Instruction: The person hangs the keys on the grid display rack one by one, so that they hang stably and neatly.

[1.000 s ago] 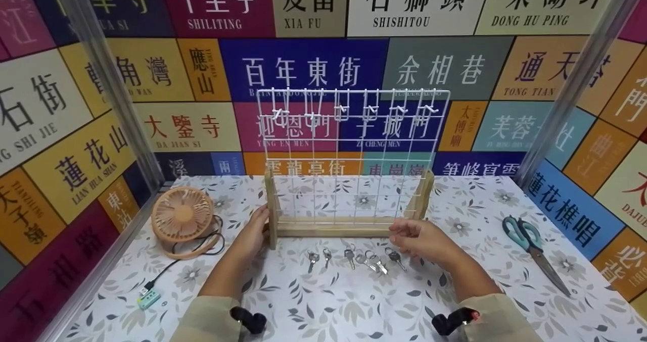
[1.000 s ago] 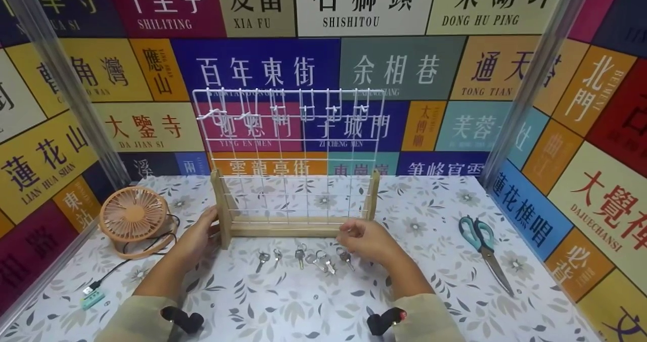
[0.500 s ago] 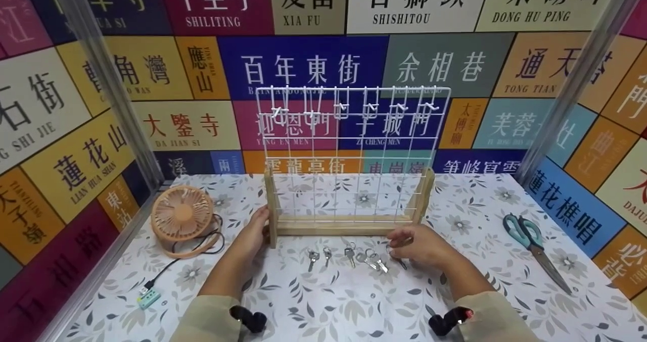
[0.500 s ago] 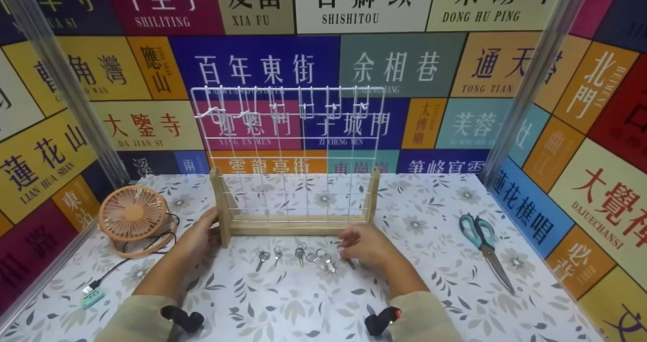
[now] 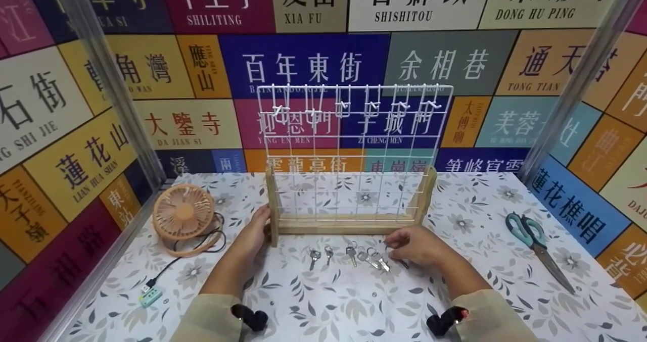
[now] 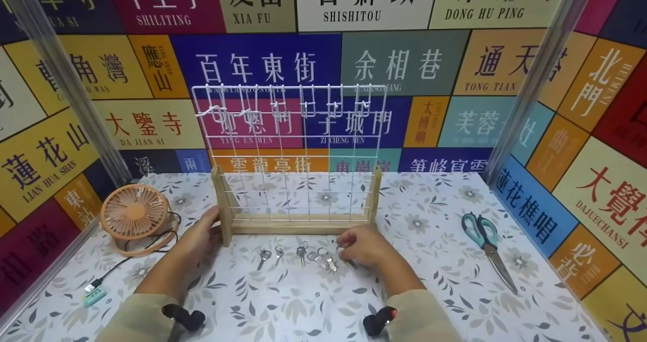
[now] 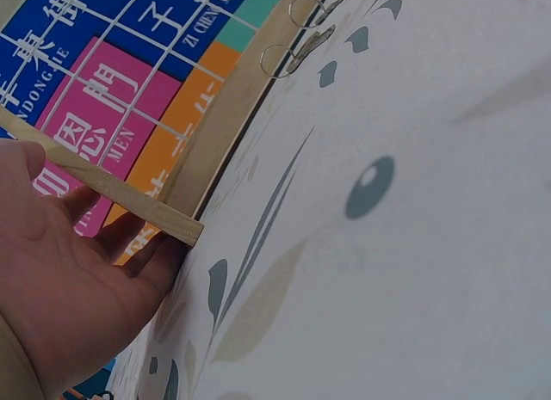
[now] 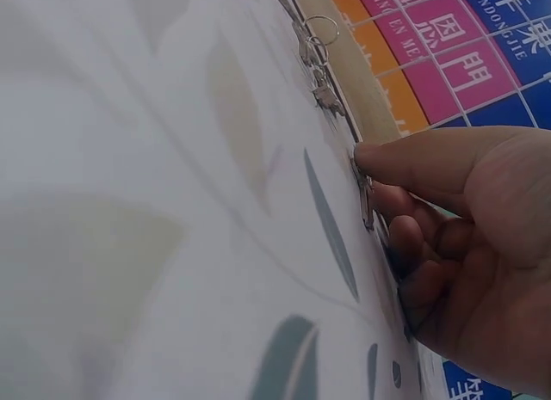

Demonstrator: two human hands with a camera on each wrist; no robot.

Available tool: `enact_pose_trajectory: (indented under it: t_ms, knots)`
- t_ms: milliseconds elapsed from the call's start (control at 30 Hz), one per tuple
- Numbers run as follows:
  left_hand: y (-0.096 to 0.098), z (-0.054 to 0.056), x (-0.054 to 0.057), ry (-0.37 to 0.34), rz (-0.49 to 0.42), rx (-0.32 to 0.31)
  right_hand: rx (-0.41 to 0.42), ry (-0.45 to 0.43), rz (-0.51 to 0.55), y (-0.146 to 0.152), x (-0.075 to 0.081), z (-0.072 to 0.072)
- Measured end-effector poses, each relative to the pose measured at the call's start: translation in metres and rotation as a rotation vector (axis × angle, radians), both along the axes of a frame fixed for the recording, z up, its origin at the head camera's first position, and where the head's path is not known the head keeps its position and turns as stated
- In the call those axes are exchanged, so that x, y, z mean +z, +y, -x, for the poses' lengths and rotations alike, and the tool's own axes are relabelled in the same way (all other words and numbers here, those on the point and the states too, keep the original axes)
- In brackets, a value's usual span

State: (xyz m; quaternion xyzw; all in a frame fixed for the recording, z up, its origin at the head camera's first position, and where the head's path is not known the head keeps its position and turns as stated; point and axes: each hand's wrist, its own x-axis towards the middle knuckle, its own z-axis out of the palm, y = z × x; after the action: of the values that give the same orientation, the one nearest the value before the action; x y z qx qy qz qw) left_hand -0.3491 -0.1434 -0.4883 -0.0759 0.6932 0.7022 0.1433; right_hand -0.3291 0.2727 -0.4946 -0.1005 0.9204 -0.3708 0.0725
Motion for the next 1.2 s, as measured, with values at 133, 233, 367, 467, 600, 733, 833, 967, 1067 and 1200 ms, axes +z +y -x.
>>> enact_pose_trajectory:
  t_ms: [133,233,367,467,600,733,833,967,1067,1200]
  knots:
    - [0.000,0.000,-0.002,0.005,-0.030,-0.012,0.018,-0.007,-0.017,-0.001,0.001,0.000]
    - [0.000,0.001,-0.002,0.010,-0.035,-0.013,0.018,-0.009,-0.018,-0.002,0.002,0.000]
    - [-0.001,0.002,-0.002,0.006,-0.034,-0.003,0.011,-0.011,-0.022,-0.003,0.004,0.001]
    - [-0.001,0.003,-0.002,-0.005,-0.036,0.006,0.007,-0.013,-0.037,-0.005,0.005,0.000]
    - [0.000,0.003,-0.002,-0.002,-0.048,0.006,0.003,-0.003,-0.055,-0.004,0.008,-0.001]
    - [0.000,0.003,-0.004,0.003,-0.079,0.008,-0.012,0.005,-0.067,-0.002,0.009,-0.002]
    - [0.000,0.003,-0.003,-0.007,-0.070,0.015,-0.034,0.009,-0.070,0.001,0.010,-0.001]
    - [0.000,0.003,-0.002,-0.007,-0.031,0.011,-0.052,0.020,-0.059,0.002,0.010,-0.001]
    - [-0.001,0.003,-0.002,0.021,-0.011,-0.010,-0.046,0.038,-0.067,0.003,0.011,-0.001]
    - [-0.002,0.004,-0.004,0.032,-0.011,-0.021,-0.045,0.049,-0.096,0.003,0.011,0.000]
